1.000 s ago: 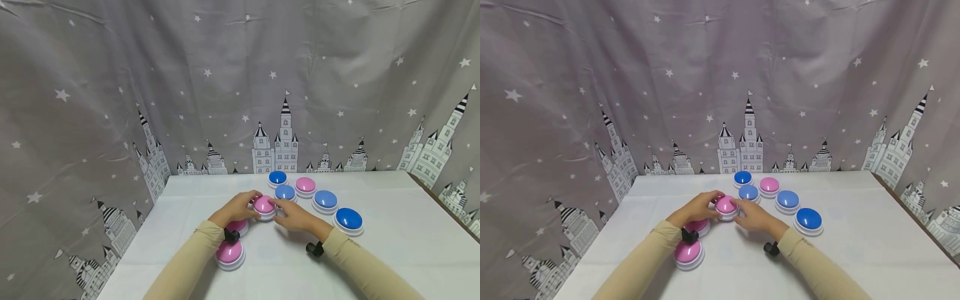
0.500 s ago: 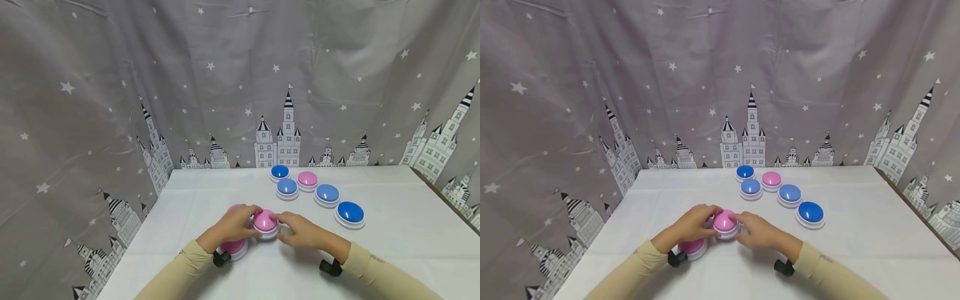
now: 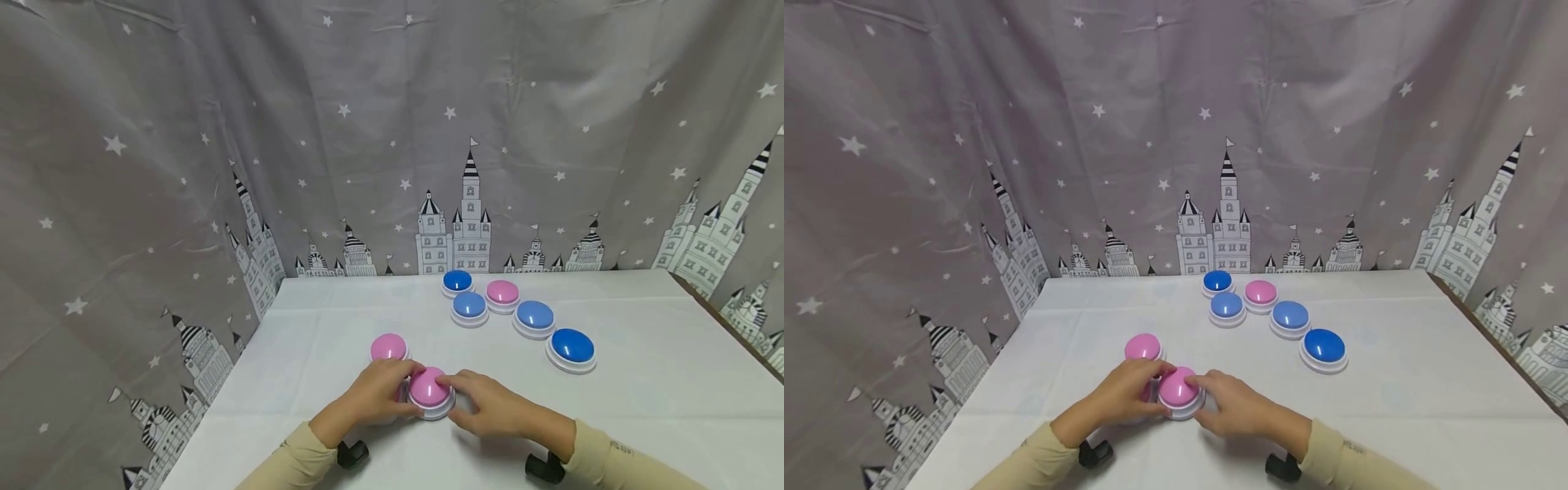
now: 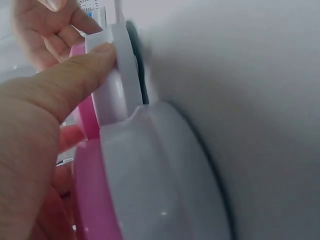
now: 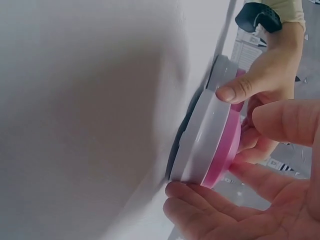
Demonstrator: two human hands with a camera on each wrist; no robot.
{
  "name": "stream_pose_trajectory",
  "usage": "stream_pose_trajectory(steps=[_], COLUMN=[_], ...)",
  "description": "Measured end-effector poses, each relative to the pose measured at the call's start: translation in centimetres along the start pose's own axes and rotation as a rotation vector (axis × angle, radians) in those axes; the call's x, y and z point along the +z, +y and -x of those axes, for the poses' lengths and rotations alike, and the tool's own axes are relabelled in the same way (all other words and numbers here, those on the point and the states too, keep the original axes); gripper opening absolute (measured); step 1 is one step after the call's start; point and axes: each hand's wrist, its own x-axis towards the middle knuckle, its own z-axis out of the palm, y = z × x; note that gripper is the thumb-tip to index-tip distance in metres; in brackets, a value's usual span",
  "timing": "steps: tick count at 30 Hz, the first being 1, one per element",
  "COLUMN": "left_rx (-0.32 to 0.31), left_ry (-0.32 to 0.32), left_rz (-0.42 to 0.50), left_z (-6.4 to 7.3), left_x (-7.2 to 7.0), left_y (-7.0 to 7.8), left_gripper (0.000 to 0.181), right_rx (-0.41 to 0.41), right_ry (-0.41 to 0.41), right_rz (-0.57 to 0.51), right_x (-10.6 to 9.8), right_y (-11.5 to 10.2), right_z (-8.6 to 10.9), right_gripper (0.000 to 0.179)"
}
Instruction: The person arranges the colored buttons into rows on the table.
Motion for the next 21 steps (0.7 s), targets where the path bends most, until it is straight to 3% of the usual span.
stream_pose_trajectory(steps=[8,14,17,21], left_rx=[0.015,0.013,0.012,-0.039], left_ry=[0.031,0.006,-0.016,-0.039], left_rz=[-0.001,0.021,0.038,0.116], left_z=[0.7,0.5,-0.2,-2.6], left_x=[0.4,0.2,-0.4,-1.3], left_y=[0.0,0.0,0.1,-0.1], left_gripper=[0.069,0.068,0.064,0.058], right_rx=[-0.024,-0.007,0.006,0.047], right_ry=[0.004,-0.023,-0.031,0.012], right_rz=[0.015,-0.018,-0.045,-0.125], right_x=[0.4,0.5,-0.1,-1.5], right_y=[0.0,-0.1,0.3,2.0], right_z=[0.6,0.6,0.4,-0.4], right_gripper=[0.053,0.053,0.054,0.054])
